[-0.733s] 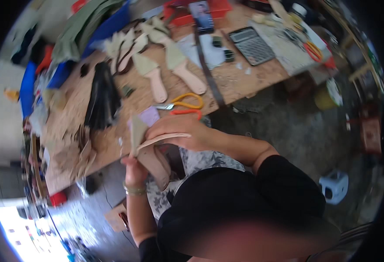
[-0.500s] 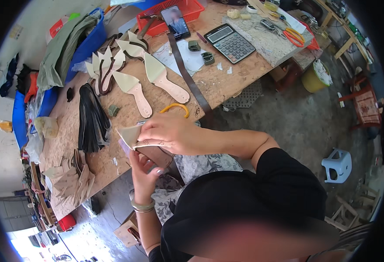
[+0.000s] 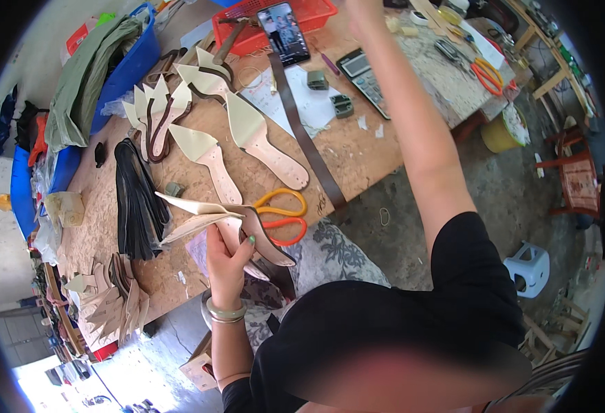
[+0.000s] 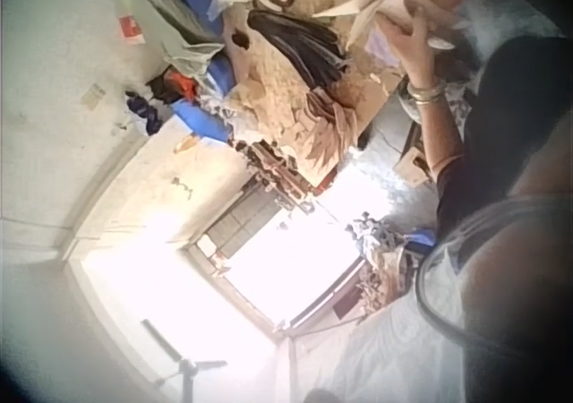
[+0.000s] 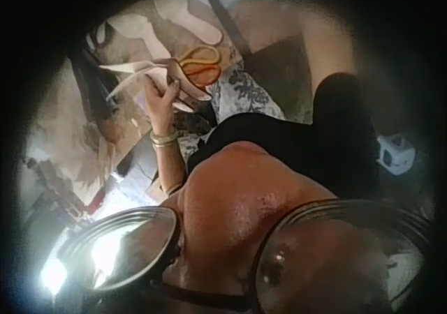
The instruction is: Assembling and gluing leather shoe components at a workbench.
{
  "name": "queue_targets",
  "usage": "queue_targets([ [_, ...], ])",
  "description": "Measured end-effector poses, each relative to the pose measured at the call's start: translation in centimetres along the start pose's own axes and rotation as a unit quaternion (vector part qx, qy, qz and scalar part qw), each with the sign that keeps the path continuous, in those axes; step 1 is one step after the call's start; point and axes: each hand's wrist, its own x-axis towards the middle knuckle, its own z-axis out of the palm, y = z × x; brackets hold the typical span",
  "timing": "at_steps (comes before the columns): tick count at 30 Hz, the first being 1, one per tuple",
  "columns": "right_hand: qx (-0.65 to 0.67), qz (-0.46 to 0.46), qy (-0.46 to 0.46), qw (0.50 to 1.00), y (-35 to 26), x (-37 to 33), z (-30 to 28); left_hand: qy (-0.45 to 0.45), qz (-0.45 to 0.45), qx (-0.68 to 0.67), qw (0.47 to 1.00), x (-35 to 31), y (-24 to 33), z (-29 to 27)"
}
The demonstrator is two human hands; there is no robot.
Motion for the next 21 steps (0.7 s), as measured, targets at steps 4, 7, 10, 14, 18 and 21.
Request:
queue_targets([
  [4, -0.409, -0.099, 0.001, 0.907, 12.6, 11.5, -8.5, 0.028, -0.059, -0.066, 0.996, 1.3, 1.0, -1.6],
  [7, -0.463, -0.025, -0.128, 0.877, 18.1, 15.9, -10.4, 0.041, -0.045, -0.036, 0.997, 2.6, 1.1, -4.1],
  [10, -0.465, 0.06, -0.189, 0.863, 20.8, 19.3, -11.0, 0.005, -0.076, -0.113, 0.991, 2.9, 1.7, -7.1],
  [14, -0.441, 0.187, -0.137, 0.867, 23.6, 24.5, -12.6, 0.015, -0.094, -0.125, 0.988, 3.3, 2.0, -9.8],
  [18, -0.367, 0.196, -0.194, 0.888, 26.8, 29.0, -15.7, 0.012, -0.106, -0.144, 0.984, 3.1, 1.4, -10.0],
  [21, -0.366, 0.089, -0.31, 0.873, 28.6, 31.1, -16.1, 0.018, -0.099, -0.14, 0.985, 2.7, 1.2, -9.5],
])
